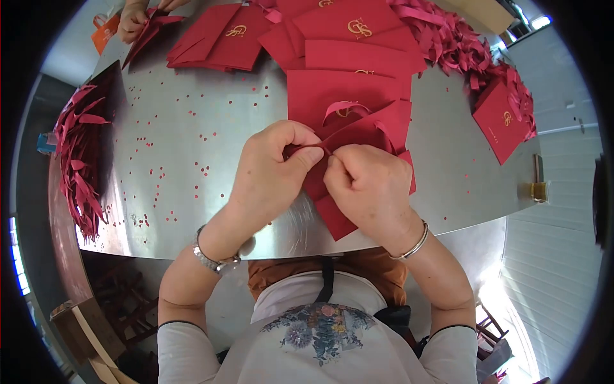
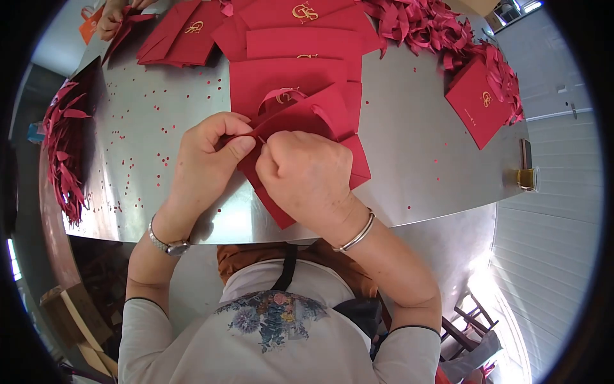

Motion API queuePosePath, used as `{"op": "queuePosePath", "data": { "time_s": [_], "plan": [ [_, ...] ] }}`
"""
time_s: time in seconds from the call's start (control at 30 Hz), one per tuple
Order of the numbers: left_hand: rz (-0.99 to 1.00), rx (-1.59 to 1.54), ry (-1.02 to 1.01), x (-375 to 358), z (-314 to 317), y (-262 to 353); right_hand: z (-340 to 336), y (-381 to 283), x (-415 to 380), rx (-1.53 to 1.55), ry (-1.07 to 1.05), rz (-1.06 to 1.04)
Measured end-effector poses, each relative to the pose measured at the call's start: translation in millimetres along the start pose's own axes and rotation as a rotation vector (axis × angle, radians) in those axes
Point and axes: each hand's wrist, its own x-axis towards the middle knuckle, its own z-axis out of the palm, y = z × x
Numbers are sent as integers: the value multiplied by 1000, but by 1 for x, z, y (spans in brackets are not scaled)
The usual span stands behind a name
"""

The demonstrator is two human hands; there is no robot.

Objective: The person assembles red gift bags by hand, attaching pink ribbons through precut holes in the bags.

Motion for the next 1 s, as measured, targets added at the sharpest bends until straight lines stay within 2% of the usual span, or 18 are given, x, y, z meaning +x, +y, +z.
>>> {"op": "queuePosePath", "data": {
  "time_s": [0.03,0.17,0.23,0.4,0.47,0.57,0.67,0.77,0.83,0.9,0.97,1.0],
  "plan": [
    [-86,-23,-79,2,-2,0,0,1,-2,44,4,55],
    [-75,128,-139,2,0,2,2,7,-4,53,-16,100],
    [45,142,-50,1,4,-4,1,5,-5,23,-63,113],
    [151,150,-4,-3,9,-7,-13,0,8,2,-213,123],
    [187,145,4,-3,11,-7,-18,-2,15,-106,-282,21],
    [236,148,15,-5,11,-8,-20,-3,21,-131,-316,-24],
    [198,110,36,-2,6,-2,-12,1,14,-119,-195,-55],
    [239,38,-44,1,-5,5,-11,1,6,-27,-78,-53],
    [-22,-97,-73,3,-9,10,-11,1,5,-7,-57,-72],
    [-14,-108,-57,6,-9,6,-8,2,3,-27,-15,-91],
    [-4,-60,-184,12,-15,5,-7,2,1,-35,-19,-118],
    [-3,-64,-183,16,-20,6,-8,2,-1,-41,-27,-142]
  ]
}}
